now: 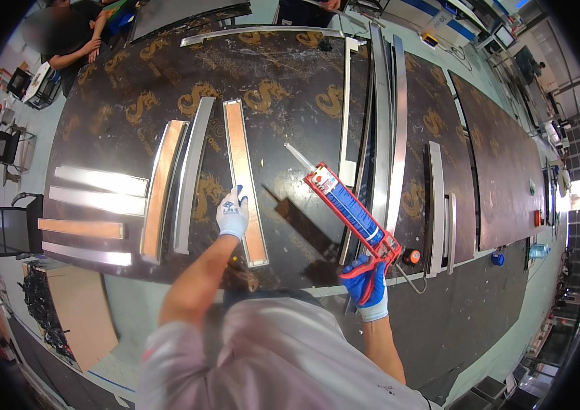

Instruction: The person uses a caulking gun to apply adhesive along the edges of several metal strips laid on a workbench. They repeatedly pick up strips, apply adhesive, and place them back down while coworkers stand nearby.

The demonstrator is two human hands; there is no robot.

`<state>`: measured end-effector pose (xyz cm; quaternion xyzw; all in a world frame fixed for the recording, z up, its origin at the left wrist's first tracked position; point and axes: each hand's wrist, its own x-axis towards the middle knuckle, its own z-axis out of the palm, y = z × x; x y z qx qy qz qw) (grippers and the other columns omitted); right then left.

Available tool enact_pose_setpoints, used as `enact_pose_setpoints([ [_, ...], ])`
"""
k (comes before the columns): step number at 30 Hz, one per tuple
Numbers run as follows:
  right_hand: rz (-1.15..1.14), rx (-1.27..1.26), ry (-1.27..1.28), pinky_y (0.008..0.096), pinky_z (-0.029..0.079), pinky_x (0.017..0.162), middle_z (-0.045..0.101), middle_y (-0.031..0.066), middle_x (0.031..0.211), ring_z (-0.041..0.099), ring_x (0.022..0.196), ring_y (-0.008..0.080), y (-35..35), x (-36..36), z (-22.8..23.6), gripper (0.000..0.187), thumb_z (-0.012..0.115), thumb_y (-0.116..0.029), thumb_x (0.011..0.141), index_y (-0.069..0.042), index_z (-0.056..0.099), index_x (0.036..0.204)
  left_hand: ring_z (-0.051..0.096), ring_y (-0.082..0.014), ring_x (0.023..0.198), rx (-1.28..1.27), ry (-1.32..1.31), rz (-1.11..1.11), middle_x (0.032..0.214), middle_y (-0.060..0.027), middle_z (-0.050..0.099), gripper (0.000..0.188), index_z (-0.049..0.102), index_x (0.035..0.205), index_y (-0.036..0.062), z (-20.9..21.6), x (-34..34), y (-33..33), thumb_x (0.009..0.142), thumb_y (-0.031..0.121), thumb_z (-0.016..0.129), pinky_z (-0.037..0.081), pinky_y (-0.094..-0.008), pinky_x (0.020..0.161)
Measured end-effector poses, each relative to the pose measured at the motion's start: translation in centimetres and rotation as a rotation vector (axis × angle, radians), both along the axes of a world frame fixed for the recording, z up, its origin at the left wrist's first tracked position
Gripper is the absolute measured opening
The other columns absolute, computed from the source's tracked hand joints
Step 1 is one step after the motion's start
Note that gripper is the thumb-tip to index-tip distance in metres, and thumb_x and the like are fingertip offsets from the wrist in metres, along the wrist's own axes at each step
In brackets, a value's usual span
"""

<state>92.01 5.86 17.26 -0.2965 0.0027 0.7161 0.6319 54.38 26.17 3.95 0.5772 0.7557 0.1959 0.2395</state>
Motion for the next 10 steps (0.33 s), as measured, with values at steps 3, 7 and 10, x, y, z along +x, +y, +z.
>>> enact_pose_setpoints([
  [3,-0.005,-0.017,0.013,0.0589,0.052,0.116,0.073,0.0127,0.129,0.070,0.123,0.0349,-0.2,-0.3,0.2,0.048,0.064,-0.048,0.114,-0.006,0.066,0.138,0.075,-0.0381,0.115,-0.041,0.087,-0.077,0.125,-0.0167,0.079,0.039,0.068,0.142,0.0154,-0.2,-0.9,0.1,0.106,0.029,0.070,0.058,-0.0480,0.101],
  [7,0.029,0.012,0.010,0.0583,0.052,0.116,0.074,0.0112,0.128,0.070,0.124,0.0343,-0.2,-0.6,0.4,0.049,0.065,-0.048,0.114,-0.006,0.065,0.139,0.074,-0.0399,0.116,0.035,0.085,0.020,0.126,-0.0177,0.077,0.043,0.065,0.145,0.0164,-1.4,-1.5,0.3,0.104,0.027,0.071,0.058,-0.0487,0.102],
  [10,0.059,0.017,-0.007,0.0580,0.052,0.117,0.074,0.0105,0.129,0.070,0.125,0.0341,-0.4,-0.7,0.5,0.050,0.066,-0.048,0.113,-0.006,0.065,0.140,0.068,-0.0414,0.129,-0.089,-0.024,0.157,0.150,-0.0246,0.063,0.051,0.061,0.148,0.0128,-2.2,-2.5,-0.2,0.101,0.026,0.074,0.056,-0.0506,0.106],
])
